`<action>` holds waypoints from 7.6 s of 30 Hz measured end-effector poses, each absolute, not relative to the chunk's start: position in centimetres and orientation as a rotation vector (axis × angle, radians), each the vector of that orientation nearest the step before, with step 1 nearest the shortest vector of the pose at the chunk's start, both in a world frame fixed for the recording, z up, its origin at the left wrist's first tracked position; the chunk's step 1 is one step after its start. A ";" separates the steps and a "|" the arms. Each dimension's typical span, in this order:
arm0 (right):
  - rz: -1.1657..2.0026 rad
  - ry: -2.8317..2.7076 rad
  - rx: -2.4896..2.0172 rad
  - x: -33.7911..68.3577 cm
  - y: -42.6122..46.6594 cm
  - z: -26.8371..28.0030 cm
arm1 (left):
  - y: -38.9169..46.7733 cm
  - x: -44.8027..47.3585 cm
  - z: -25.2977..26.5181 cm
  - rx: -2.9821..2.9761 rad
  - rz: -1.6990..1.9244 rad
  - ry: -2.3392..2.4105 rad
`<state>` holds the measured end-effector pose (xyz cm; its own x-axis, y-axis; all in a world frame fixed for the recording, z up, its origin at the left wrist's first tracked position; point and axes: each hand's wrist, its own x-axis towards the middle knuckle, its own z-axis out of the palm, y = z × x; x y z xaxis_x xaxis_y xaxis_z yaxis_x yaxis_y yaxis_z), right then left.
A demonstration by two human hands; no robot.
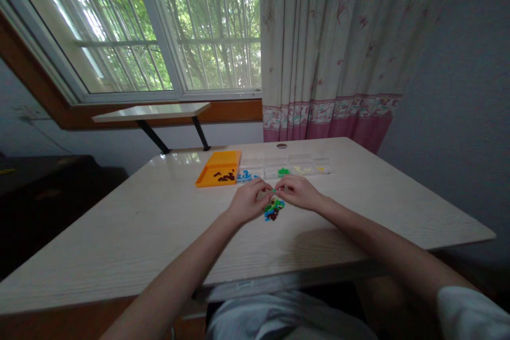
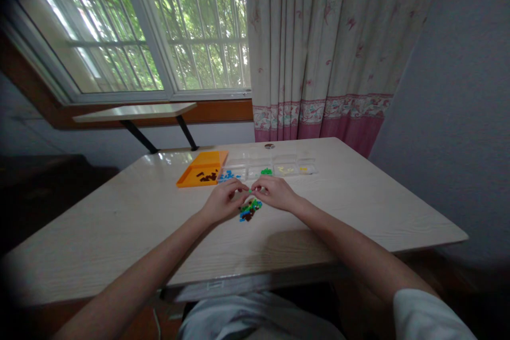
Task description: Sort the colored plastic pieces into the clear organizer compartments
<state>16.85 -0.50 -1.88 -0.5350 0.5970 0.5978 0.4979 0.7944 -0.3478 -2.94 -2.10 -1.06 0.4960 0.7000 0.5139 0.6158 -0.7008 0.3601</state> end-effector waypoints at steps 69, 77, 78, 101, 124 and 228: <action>0.064 -2.494 -0.791 16.4 -1.2 -2.2 | -1.8 -3.7 -1.0 2.568 0.794 1.064; 0.156 -2.409 -0.815 16.6 -0.7 -2.8 | -1.5 -3.8 -1.1 2.554 0.826 1.038; 0.161 -2.407 -0.820 16.7 -0.7 -2.8 | -1.5 -3.8 -1.1 2.557 0.830 1.034; 0.538 -2.521 -0.880 18.2 0.1 -2.1 | -1.4 -4.7 -0.4 2.524 1.362 1.251; 0.806 -2.376 -0.822 17.9 0.1 -2.3 | 0.3 -7.5 -0.1 2.174 1.358 1.908; -0.148 -1.911 -0.804 18.7 -0.8 0.4 | -2.0 -4.1 -0.9 2.654 0.462 1.145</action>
<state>18.68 -0.76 0.42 -0.2641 0.4666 0.8441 0.5907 0.7701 -0.2409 -4.06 -2.02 -0.87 0.6481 0.7349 0.1998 0.6676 -0.6744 0.3154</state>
